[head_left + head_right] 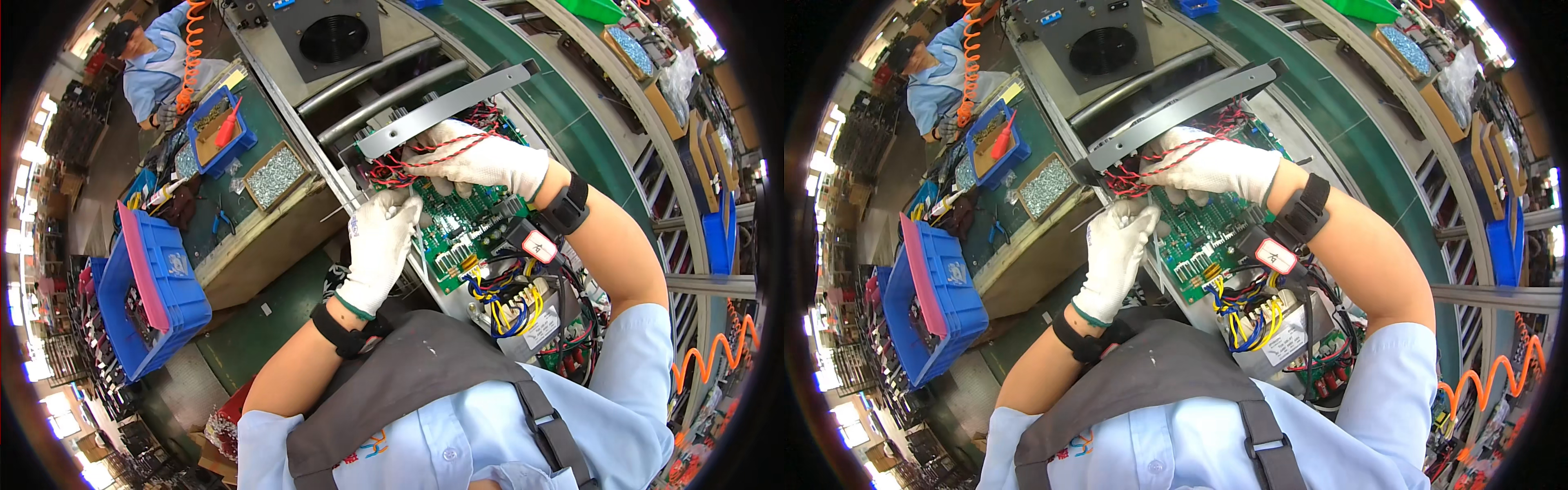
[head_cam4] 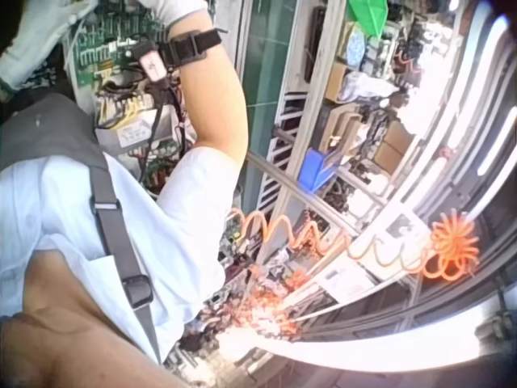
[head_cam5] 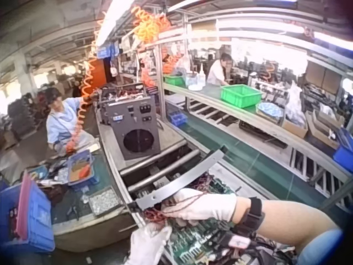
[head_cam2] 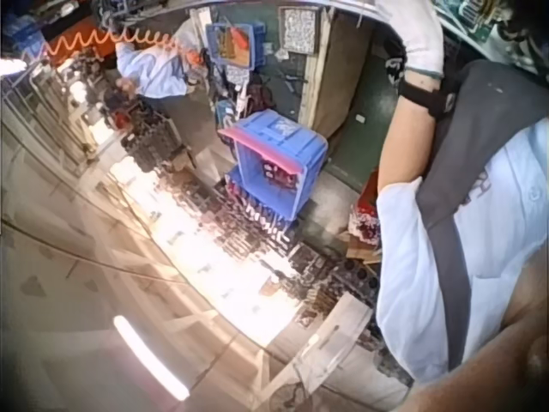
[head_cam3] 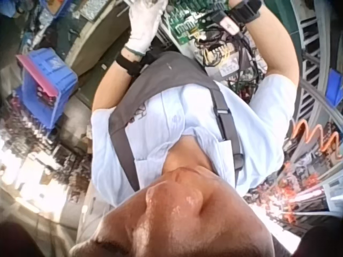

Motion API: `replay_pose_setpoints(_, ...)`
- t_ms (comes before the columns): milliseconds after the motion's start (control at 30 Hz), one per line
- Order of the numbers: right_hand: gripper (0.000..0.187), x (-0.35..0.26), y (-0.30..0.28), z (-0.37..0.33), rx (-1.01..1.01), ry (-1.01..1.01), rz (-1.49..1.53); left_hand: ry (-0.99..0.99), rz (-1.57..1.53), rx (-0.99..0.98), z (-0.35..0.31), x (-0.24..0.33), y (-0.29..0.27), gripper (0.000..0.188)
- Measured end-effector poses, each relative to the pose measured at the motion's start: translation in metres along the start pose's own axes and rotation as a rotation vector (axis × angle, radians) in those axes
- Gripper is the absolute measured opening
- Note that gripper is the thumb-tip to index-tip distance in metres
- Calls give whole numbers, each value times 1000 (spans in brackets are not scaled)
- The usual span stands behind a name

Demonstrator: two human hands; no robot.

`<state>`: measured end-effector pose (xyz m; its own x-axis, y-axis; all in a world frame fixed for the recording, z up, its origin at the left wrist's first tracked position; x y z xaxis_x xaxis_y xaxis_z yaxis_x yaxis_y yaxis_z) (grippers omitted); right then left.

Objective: Assembling electronic components and wiring inside a solar inverter housing on a factory production line.

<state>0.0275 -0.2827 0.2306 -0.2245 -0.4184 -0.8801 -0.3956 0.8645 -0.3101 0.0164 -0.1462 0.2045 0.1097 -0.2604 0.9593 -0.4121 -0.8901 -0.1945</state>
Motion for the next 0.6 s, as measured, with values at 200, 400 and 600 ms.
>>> replay_pose_setpoints(200, 30, -15, -1, -5, 9, 66, -101, -109, -141, 16, 4, -10, 5, 20)
replay_pose_setpoints(400, 32, -4, -4, -2, 118, 115, -12, -95, -109, 2, 0, -3, 5, 20)
replay_pose_setpoints(600, 31, -5, -5, -7, 182, 115, 104, -113, -142, 21, 1, -8, 5, 21)
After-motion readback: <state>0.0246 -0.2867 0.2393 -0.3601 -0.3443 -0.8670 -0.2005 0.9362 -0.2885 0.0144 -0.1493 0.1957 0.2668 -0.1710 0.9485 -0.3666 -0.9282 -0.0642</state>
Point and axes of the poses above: each hand's wrist, its own z-axis towards the middle knuckle, its own y-axis out of the palm, x = y × z, the point moved 7 cm from there along z, towards the middle knuckle, and after that the axes turned 3 degrees about x, right-handed, at the moved point
